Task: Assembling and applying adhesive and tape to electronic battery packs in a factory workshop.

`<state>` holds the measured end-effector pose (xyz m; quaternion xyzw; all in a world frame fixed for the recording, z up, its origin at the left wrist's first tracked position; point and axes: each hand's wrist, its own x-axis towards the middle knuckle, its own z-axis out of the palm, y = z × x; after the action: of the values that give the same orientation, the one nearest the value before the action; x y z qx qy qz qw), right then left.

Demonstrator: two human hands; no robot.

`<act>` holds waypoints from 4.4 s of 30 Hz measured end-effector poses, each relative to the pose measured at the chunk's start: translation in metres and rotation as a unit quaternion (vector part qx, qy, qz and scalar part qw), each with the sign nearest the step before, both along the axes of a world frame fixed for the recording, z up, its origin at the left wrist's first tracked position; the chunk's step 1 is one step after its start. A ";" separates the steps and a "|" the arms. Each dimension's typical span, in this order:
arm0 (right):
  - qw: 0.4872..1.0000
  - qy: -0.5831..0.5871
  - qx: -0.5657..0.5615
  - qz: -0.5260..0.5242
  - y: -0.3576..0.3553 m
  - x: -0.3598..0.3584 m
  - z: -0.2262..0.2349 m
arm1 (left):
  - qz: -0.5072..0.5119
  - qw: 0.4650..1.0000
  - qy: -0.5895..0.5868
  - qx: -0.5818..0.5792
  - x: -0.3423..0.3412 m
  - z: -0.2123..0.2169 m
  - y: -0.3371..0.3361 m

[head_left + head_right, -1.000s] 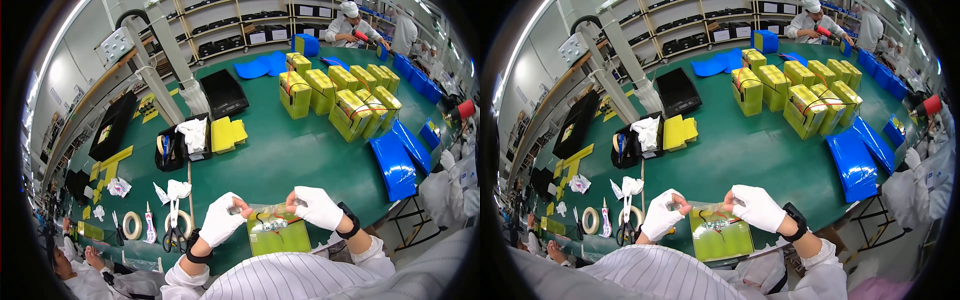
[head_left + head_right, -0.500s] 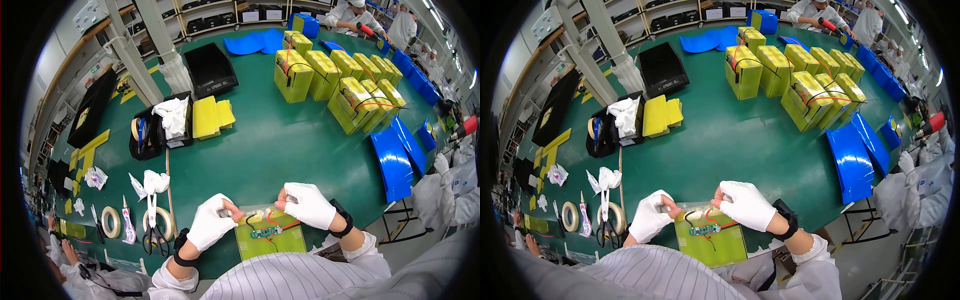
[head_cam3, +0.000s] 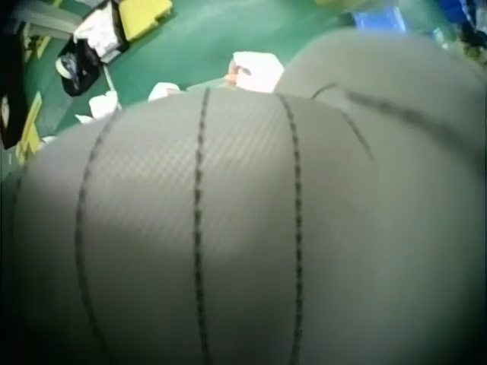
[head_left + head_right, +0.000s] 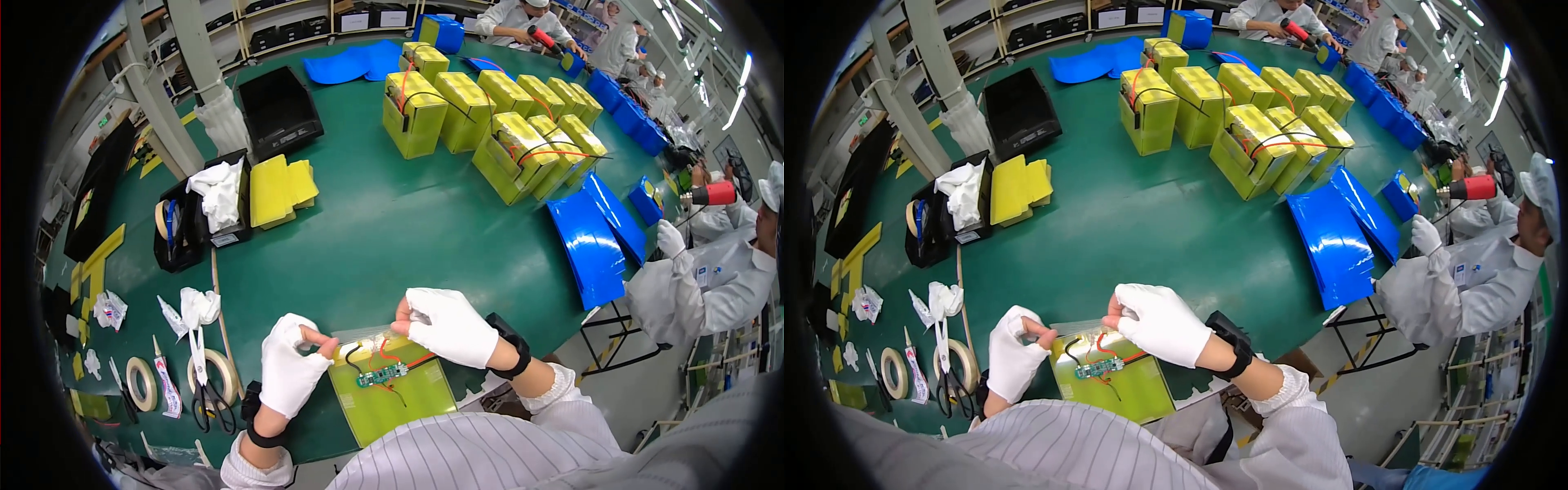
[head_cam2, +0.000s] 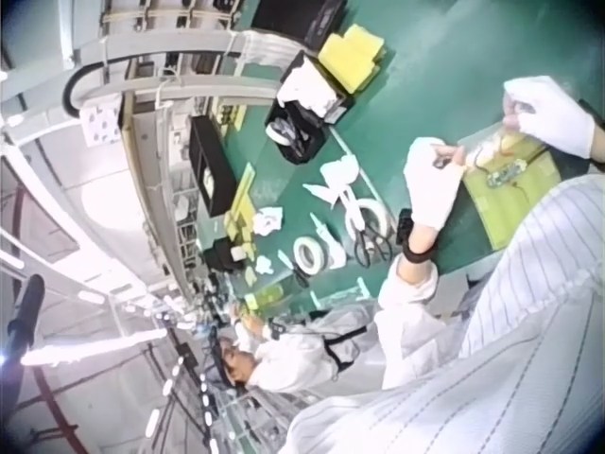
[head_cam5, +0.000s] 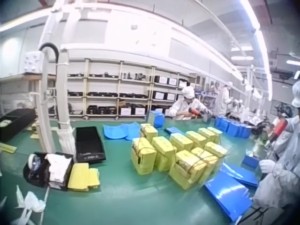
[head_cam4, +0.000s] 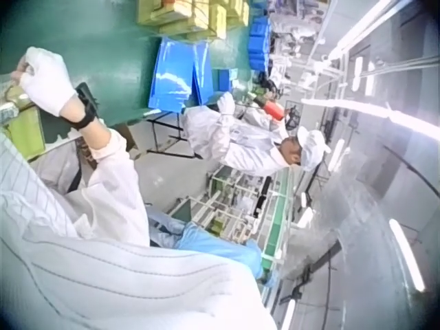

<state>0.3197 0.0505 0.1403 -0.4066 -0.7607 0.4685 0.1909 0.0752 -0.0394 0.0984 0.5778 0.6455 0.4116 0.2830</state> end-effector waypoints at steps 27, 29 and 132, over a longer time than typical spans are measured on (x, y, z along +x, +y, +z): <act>0.998 -0.035 -0.034 0.033 0.010 0.005 -0.006 | -0.025 0.992 -0.104 -0.064 0.006 -0.007 0.003; 0.998 -0.025 -0.049 0.029 0.010 0.005 -0.010 | -0.024 0.993 -0.093 -0.066 0.008 -0.008 0.003; 0.958 -0.128 0.240 -0.087 -0.007 -0.003 -0.020 | -0.034 0.991 0.130 0.003 0.018 0.002 -0.003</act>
<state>0.3169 0.0438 0.1204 -0.4705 -0.8303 0.1980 0.2236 0.0932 -0.0420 0.1000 0.6489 0.6557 0.3246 0.2088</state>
